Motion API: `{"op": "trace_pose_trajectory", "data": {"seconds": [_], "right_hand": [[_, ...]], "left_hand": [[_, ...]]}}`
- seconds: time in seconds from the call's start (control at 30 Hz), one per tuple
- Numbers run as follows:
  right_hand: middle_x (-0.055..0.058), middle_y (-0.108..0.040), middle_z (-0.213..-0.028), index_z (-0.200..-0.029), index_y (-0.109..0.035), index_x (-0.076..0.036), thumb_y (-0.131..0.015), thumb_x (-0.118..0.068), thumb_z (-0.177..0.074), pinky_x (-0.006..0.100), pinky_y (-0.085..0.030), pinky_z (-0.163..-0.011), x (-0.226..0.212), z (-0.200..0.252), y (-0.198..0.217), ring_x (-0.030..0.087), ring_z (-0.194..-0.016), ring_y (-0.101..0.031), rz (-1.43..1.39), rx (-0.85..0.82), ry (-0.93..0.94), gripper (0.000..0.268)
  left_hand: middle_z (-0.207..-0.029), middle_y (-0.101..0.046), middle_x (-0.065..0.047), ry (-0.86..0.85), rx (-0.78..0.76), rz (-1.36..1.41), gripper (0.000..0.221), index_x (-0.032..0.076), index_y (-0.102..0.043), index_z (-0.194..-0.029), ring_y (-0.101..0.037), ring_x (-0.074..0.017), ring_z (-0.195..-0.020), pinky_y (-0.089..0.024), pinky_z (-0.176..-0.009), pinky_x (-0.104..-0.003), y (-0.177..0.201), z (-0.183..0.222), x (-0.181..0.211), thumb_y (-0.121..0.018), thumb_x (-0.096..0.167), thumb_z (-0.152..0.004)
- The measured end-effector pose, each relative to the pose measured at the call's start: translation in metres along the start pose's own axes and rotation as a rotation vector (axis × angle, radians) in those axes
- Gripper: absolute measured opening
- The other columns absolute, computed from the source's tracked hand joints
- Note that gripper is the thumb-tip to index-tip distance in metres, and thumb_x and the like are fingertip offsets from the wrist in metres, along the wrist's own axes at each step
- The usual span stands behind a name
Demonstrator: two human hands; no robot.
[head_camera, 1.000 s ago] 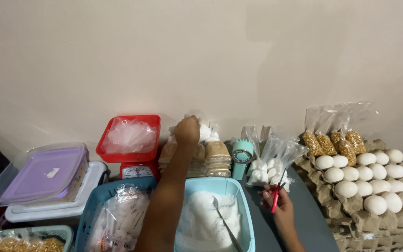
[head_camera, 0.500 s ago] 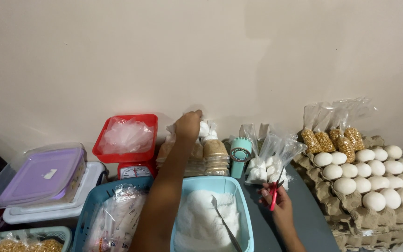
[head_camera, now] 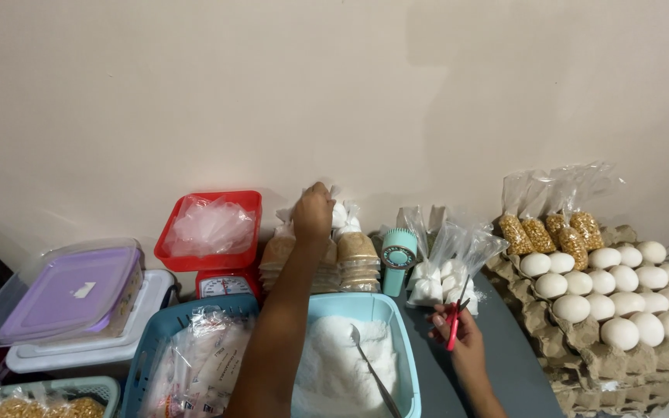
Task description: Trimming the tops of small plastic bags filled with white powder using scissors and organizing them.
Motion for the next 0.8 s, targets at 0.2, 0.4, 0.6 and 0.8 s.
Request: {"op": "trace_pose_trajectory", "data": {"seconds": [0.2,0.4,0.6,0.8], "right_hand": [[0.019,-0.073,-0.097,-0.119,-0.068,0.006,-0.071,-0.006,-0.09,0.037,-0.062,-0.065,-0.007,0.003,-0.002,0.029,-0.091,-0.073,0.001,0.019,-0.018,0.031],[0.018,-0.074,-0.097,-0.118,-0.07,0.004,-0.072,-0.006,-0.089,0.037,-0.062,-0.065,-0.009,0.0,0.001,0.028,-0.09,-0.073,0.009,0.007,0.008,0.03],[0.019,-0.073,-0.094,-0.117,-0.07,0.005,-0.072,-0.007,-0.09,0.037,-0.063,-0.065,-0.005,-0.001,0.006,0.025,-0.088,-0.071,-0.001,0.043,0.013,0.03],[0.017,-0.073,-0.103,-0.118,-0.067,0.002,-0.069,-0.011,-0.093,0.037,-0.062,-0.068,-0.013,-0.002,0.019,0.025,-0.091,-0.071,0.007,0.1,0.043,0.029]], "left_hand": [[-0.09,-0.074,-0.013,0.029,0.014,-0.123,0.019,0.004,-0.063,-0.101,-0.075,-0.0309,-0.081,-0.061,-0.062,-0.042,0.0,-0.002,0.007,-0.076,0.016,-0.094],[-0.1,-0.069,-0.004,0.055,-0.08,0.003,0.029,0.015,-0.07,-0.094,-0.067,-0.0242,-0.086,-0.054,-0.066,-0.04,-0.014,0.0,0.002,-0.086,0.036,-0.084],[-0.094,-0.068,-0.005,-0.009,-0.15,-0.122,0.027,0.015,-0.068,-0.094,-0.067,-0.0255,-0.09,-0.055,-0.072,-0.042,-0.037,0.0,0.001,-0.084,0.036,-0.087],[-0.099,-0.066,-0.004,-0.111,0.033,-0.126,0.025,0.016,-0.067,-0.104,-0.064,-0.0238,-0.089,-0.053,-0.075,-0.037,-0.002,0.003,0.027,-0.074,0.038,-0.093]]}}
Point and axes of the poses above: each hand's wrist, its own z-axis away from the middle knuckle, its own y-axis out of the back of the hand, x = y × z, the point moved 10 cm from there along -z, towards the middle knuckle
